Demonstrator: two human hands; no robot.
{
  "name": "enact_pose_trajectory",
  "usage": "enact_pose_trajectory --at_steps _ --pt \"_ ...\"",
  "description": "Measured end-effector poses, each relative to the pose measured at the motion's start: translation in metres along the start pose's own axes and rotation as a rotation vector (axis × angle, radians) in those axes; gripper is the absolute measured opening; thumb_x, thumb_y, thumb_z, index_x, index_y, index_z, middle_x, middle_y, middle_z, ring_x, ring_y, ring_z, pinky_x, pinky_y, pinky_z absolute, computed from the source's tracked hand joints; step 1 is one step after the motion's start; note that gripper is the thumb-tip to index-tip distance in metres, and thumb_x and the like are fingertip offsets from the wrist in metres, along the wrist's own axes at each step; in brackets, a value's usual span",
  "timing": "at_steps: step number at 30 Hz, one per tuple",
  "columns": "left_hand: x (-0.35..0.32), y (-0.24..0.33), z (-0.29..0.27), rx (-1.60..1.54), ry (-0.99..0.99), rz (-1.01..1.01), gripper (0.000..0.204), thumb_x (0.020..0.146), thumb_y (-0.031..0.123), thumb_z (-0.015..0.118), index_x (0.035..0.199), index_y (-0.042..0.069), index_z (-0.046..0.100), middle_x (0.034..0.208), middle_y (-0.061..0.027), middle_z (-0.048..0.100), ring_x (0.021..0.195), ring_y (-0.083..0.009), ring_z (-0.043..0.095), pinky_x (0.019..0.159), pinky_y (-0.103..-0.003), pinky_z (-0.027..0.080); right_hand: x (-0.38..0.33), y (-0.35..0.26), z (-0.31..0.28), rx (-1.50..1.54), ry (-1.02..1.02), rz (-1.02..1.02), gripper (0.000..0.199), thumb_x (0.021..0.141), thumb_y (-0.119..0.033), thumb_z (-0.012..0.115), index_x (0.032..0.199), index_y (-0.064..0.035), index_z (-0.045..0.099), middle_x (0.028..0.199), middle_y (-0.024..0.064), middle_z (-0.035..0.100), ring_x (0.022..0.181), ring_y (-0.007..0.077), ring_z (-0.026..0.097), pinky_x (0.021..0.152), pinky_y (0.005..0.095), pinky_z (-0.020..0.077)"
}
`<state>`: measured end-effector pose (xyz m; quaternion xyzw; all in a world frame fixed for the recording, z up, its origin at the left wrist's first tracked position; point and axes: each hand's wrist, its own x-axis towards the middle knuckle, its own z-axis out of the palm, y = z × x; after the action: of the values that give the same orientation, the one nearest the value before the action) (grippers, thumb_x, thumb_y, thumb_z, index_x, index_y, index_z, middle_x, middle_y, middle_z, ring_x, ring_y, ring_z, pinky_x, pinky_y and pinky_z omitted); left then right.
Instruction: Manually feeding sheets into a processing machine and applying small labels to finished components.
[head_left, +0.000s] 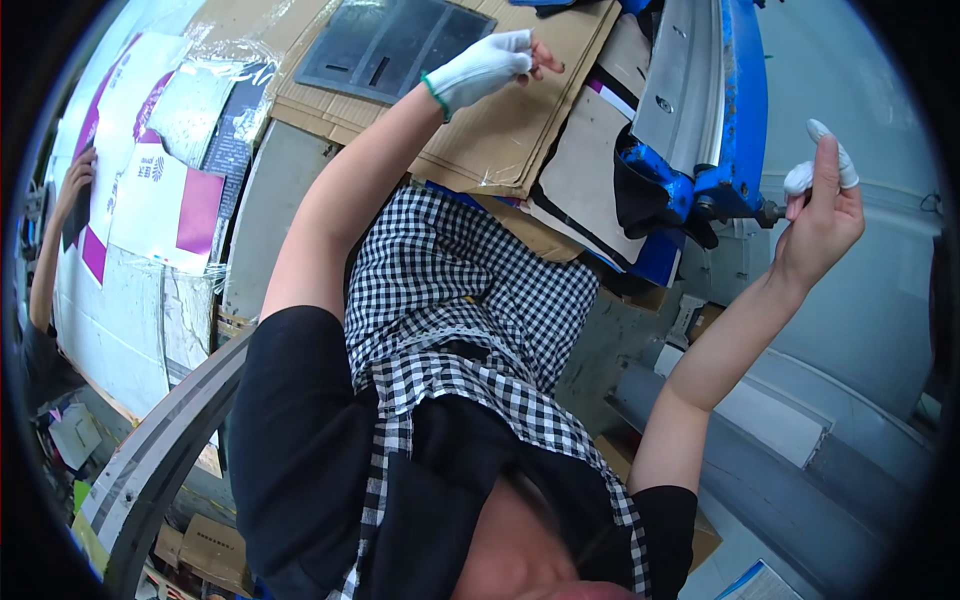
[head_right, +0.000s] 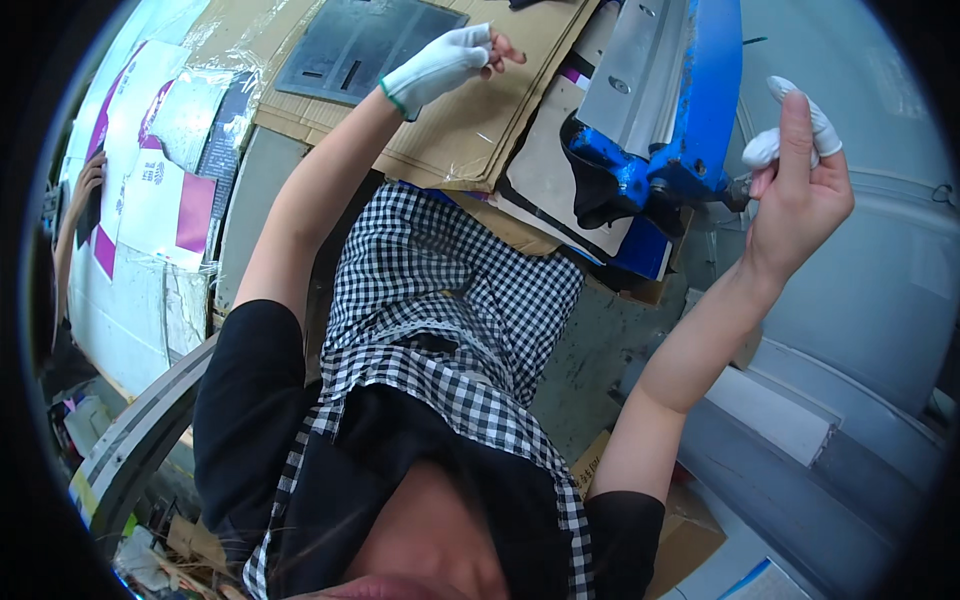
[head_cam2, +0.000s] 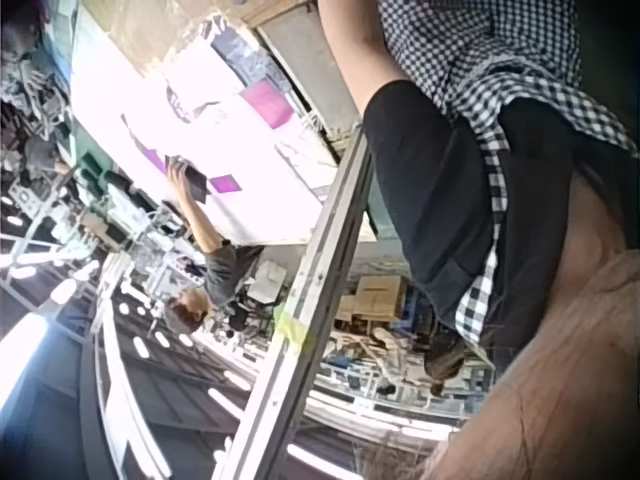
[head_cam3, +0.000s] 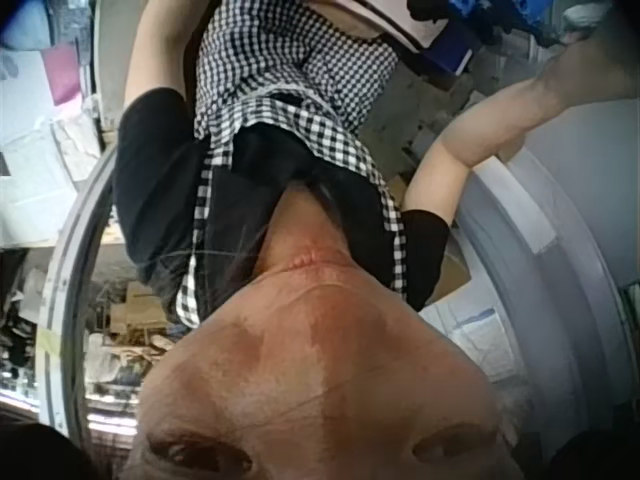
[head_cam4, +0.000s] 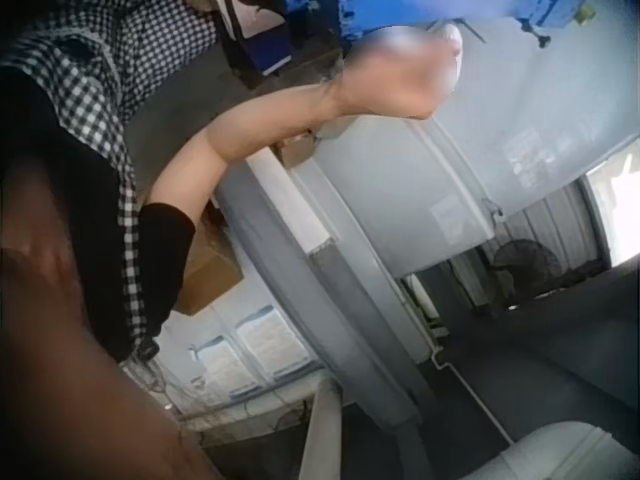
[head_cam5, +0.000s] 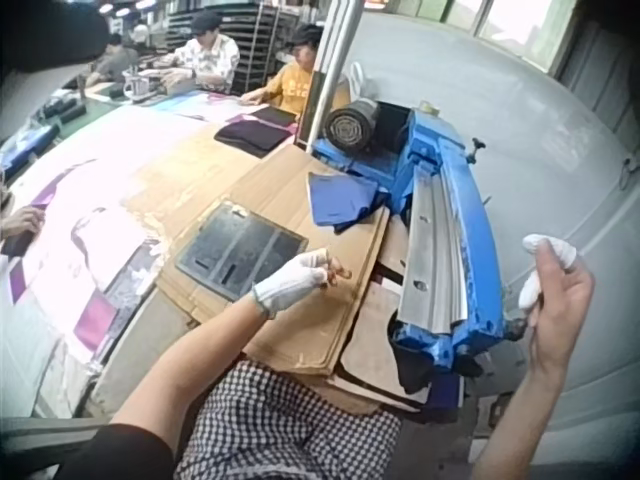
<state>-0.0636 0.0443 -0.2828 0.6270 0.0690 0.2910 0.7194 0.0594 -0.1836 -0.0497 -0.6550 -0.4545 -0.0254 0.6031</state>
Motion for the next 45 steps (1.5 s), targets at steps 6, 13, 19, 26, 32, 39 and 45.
enact_pose_trajectory --at_steps 6,13,19,26,32,39,45 --pt "-0.019 0.005 0.009 -0.398 -0.161 -0.112 0.023 0.083 0.000 0.039 0.098 0.008 0.055 0.106 -0.0117 0.057 0.083 -0.0117 0.053 0.072 -0.019 0.040 -0.002 0.002 -0.003 -0.024 -0.003 -0.012 0.015 0.082 -0.014 0.063 0.088 -0.0003 0.066 0.059 0.0032 0.061 0.038 0.0018 0.039 0.035 0.0132 0.0265" --pt "-0.058 0.048 0.055 0.296 -0.180 -0.078 0.029 0.072 -0.009 0.036 0.089 0.004 0.055 0.097 -0.0095 0.059 0.082 -0.0139 0.052 0.074 -0.021 0.041 0.025 0.095 -0.056 0.587 0.116 0.376 0.031 0.086 -0.017 0.053 0.113 -0.0013 0.050 0.084 0.0099 0.061 0.067 0.0099 0.058 0.056 0.0172 0.0418" --pt "-0.105 0.037 0.120 0.914 -0.393 0.094 0.022 0.069 -0.011 0.045 0.084 0.003 0.053 0.094 -0.0076 0.060 0.082 -0.0182 0.053 0.070 -0.025 0.044 -0.058 0.218 -0.099 0.581 0.346 0.360 0.040 0.085 -0.021 0.055 0.119 -0.0032 0.045 0.096 0.0096 0.060 0.081 0.0160 0.059 0.067 0.0234 0.0457" --pt "-0.095 0.007 0.172 1.316 -0.460 0.640 0.023 0.069 0.001 0.053 0.090 0.008 0.055 0.083 -0.0058 0.056 0.073 -0.0216 0.050 0.066 -0.028 0.043 -0.160 0.226 -0.073 -0.225 0.251 0.524 0.058 0.082 -0.040 0.057 0.117 0.0045 0.043 0.102 0.0146 0.057 0.089 0.0233 0.058 0.078 0.0299 0.0461" --pt "-0.055 -0.019 0.181 1.556 -0.428 0.725 0.015 0.071 0.003 0.053 0.085 0.008 0.054 0.087 -0.0052 0.058 0.076 -0.0230 0.050 0.068 -0.030 0.043 -0.140 0.237 -0.025 -0.561 -0.019 0.379 0.057 0.083 -0.044 0.051 0.106 0.0080 0.048 0.104 0.0247 0.051 0.096 0.0343 0.052 0.086 0.0396 0.0399" --pt "-0.030 -0.014 0.192 1.769 -0.802 0.772 0.011 0.073 0.008 0.053 0.084 0.009 0.054 0.083 -0.0048 0.056 0.076 -0.0219 0.050 0.067 -0.030 0.041 -0.139 0.281 0.010 -0.830 0.093 0.156 0.056 0.082 -0.043 0.053 0.104 0.0089 0.049 0.098 0.0267 0.054 0.093 0.0402 0.053 0.088 0.0499 0.0363" --pt "-0.058 -0.016 0.184 1.484 -1.038 0.846 0.006 0.075 0.013 0.051 0.079 0.008 0.054 0.075 -0.0071 0.052 0.074 -0.0211 0.052 0.067 -0.029 0.040 -0.143 0.274 0.012 -0.921 0.238 0.016 0.055 0.082 -0.042 0.053 0.105 0.0075 0.048 0.098 0.0257 0.055 0.096 0.0415 0.051 0.093 0.0528 0.0299"
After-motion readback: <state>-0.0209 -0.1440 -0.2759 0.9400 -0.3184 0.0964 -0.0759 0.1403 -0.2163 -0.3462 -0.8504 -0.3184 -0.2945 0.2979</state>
